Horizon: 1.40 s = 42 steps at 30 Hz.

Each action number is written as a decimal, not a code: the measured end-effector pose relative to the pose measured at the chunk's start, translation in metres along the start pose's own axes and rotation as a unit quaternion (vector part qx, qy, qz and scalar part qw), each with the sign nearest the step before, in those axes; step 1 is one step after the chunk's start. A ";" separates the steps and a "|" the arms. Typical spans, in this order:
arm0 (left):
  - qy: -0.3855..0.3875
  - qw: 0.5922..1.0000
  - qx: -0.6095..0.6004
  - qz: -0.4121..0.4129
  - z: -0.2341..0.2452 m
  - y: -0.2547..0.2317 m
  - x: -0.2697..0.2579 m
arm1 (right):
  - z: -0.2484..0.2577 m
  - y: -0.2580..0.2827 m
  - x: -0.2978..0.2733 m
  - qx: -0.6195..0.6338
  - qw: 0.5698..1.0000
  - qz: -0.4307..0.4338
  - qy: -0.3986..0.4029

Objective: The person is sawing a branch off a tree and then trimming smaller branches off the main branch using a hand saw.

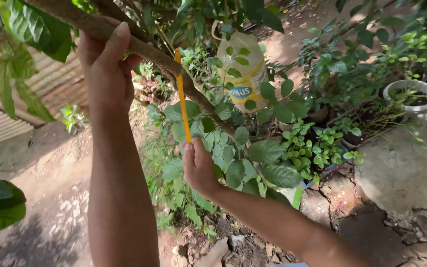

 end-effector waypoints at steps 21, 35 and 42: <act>-0.307 0.936 -0.175 -0.012 -0.012 0.009 0.007 | 0.233 0.106 -0.017 -0.147 0.963 -0.143 0.176; -0.471 0.858 -0.154 -0.139 0.009 0.037 -0.008 | 0.178 0.136 0.066 -0.096 0.981 -0.063 0.158; -0.459 0.860 -0.195 -0.104 0.027 0.044 -0.023 | 0.186 0.111 0.124 -0.231 0.950 0.055 0.202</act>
Point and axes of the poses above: each hand's wrist, its own x-axis towards the middle knuckle, its own z-axis out of the back of the hand, y = z × x, the point moved 4 cm from there along x, towards the middle knuckle, and after that the axes turned 1 degree about x, right-handed, at the moved point
